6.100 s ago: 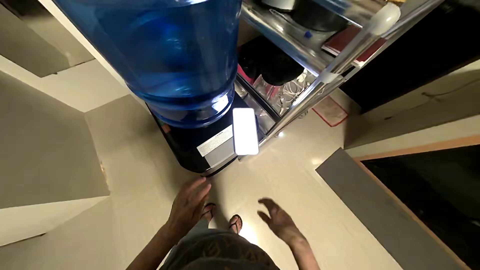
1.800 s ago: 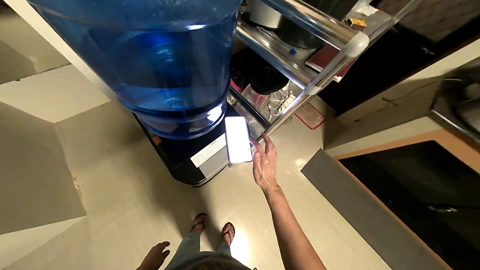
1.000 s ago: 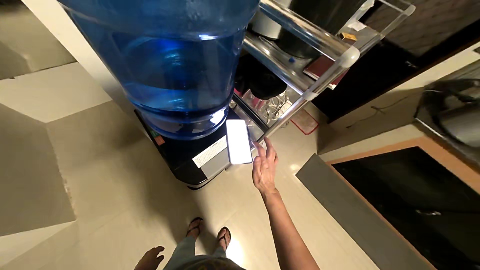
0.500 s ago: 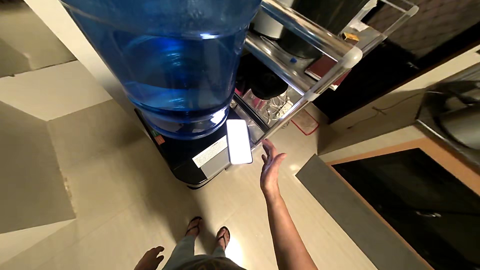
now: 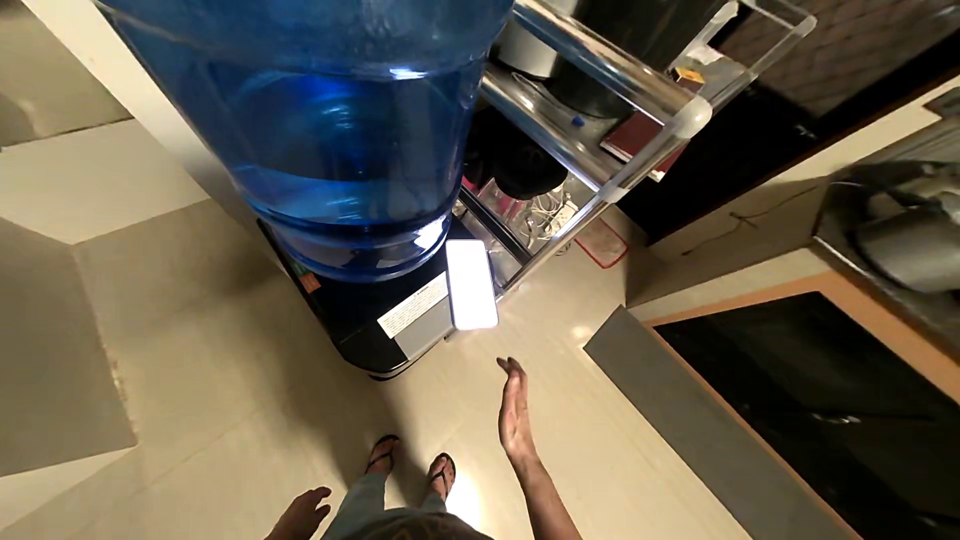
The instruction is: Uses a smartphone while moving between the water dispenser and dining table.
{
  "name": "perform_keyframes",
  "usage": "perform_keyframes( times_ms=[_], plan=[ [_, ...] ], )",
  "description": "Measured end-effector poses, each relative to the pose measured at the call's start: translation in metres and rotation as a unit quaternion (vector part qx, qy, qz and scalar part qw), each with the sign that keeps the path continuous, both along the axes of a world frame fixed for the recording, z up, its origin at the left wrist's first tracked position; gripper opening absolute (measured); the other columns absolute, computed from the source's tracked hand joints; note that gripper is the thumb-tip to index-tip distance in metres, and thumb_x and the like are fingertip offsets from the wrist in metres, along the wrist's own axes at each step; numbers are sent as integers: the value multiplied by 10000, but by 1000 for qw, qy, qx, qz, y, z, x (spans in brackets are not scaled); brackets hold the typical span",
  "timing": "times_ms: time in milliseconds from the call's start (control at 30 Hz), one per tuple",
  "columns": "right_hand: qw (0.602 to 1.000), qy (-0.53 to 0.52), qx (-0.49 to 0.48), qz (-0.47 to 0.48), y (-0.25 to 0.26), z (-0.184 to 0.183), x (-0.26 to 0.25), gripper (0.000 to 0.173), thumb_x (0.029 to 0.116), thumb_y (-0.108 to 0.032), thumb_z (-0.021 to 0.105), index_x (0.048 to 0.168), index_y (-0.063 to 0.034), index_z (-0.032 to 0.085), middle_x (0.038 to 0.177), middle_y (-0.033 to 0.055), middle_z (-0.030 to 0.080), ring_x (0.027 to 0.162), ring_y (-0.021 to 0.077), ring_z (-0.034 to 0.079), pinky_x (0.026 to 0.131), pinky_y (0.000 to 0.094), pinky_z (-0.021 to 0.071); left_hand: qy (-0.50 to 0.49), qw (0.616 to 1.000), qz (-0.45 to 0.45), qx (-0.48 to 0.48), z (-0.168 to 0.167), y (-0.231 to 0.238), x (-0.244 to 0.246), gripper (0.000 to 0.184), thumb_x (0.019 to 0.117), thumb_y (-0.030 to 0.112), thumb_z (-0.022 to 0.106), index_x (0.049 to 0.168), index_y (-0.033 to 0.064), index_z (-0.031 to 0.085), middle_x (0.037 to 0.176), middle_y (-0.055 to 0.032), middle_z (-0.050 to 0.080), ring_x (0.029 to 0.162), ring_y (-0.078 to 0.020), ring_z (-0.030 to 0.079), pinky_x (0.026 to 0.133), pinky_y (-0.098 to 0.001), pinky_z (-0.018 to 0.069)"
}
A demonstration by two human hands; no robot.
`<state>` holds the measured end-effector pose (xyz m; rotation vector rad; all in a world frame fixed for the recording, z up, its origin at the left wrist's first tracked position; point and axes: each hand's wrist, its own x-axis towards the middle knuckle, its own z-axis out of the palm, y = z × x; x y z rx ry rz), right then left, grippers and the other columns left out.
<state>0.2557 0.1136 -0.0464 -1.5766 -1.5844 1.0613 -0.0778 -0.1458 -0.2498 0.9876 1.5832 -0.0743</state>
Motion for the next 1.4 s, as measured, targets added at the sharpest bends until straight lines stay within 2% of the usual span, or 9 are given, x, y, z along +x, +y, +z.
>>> perform_keyframes(
  times_ms=[100, 200, 467, 867, 1067, 1167, 1233, 1300, 1400],
  plan=[
    [991, -120, -42, 31, -27, -30, 13, 750, 1030, -581, 195, 1448, -64, 542, 1574, 247, 378, 1450, 451, 360, 1123, 693, 298, 0, 1000, -5, -5, 0, -3, -5, 438, 1053, 205, 563, 1417, -38, 551, 1380, -295, 588, 1314, -436, 557, 1134, -572, 395],
    [965, -207, -138, 85, -43, -47, 23, 677, 1042, -569, 270, 1488, -124, 519, 1606, 218, 348, 1457, 456, 345, 1136, 688, 274, 2, 1000, -4, -8, 2, -5, -9, 441, 1051, 201, 567, 1418, -44, 547, 1388, -295, 584, 1320, -437, 553, 1141, -569, 388],
    [762, -376, -347, 397, -68, -87, 51, 558, 1025, -505, 529, 1439, -133, 568, 1485, 167, 524, 1377, 393, 478, 1100, 670, 346, 1, 1000, -14, -9, -1, 5, -13, 450, 1052, 216, 565, 1426, -33, 544, 1389, -286, 587, 1317, -421, 561, 1139, -559, 397],
    [839, -289, -405, 220, -107, -157, 143, 485, 1054, -371, 533, 1398, -34, 585, 1396, 233, 589, 1332, 367, 547, 1136, 532, 409, -10, 997, -77, 13, 17, 44, -14, 448, 1048, 233, 574, 1410, -31, 561, 1392, -283, 585, 1336, -418, 543, 1151, -555, 381],
    [865, -249, -382, 209, -95, -162, 136, 485, 1052, -354, 537, 1372, 6, 597, 1373, 243, 603, 1326, 374, 550, 1147, 520, 397, -127, 981, -92, 115, 130, 130, 43, 427, 1070, 289, 532, 1402, 27, 592, 1394, -206, 607, 1294, -323, 590, 1137, -488, 423],
    [921, -147, -335, 133, -57, -118, 99, 474, 1030, -292, 594, 1386, 21, 578, 1413, 239, 576, 1317, 353, 563, 1136, 494, 434, -225, 949, -55, 212, 205, 168, 71, 366, 1082, 343, 498, 1315, 132, 684, 1292, -56, 691, 1178, -154, 659, 1061, -386, 514],
    [963, -31, -263, 49, -19, -69, 66, 466, 1033, -215, 591, 1422, 30, 522, 1420, 241, 563, 1246, 328, 615, 1058, 466, 510, -312, 886, 43, 340, 255, 187, 87, 354, 1093, 292, 471, 1254, 92, 715, 1227, -42, 725, 1133, -146, 682, 1032, -381, 545],
    [980, 77, -184, 3, 20, -27, 39, 453, 1048, -214, 528, 1439, 14, 494, 1415, 208, 567, 1205, 280, 631, 983, 442, 549, -344, 815, 142, 444, 291, 206, 100, 434, 1107, 341, 405, 1316, 58, 660, 1332, -84, 680, 1235, -235, 648, 1073, -455, 533],
    [969, 203, -142, -5, 73, 38, 7, 464, 1077, -283, 431, 1443, -1, 475, 1414, 168, 557, 1220, 255, 622, 955, 439, 571, -308, 766, 220, 519, 308, 242, 109, 776, 1063, 606, 298, 1522, -9, 417, 1598, -165, 408, 1463, -301, 422, 1185, -501, 407]
  ],
)
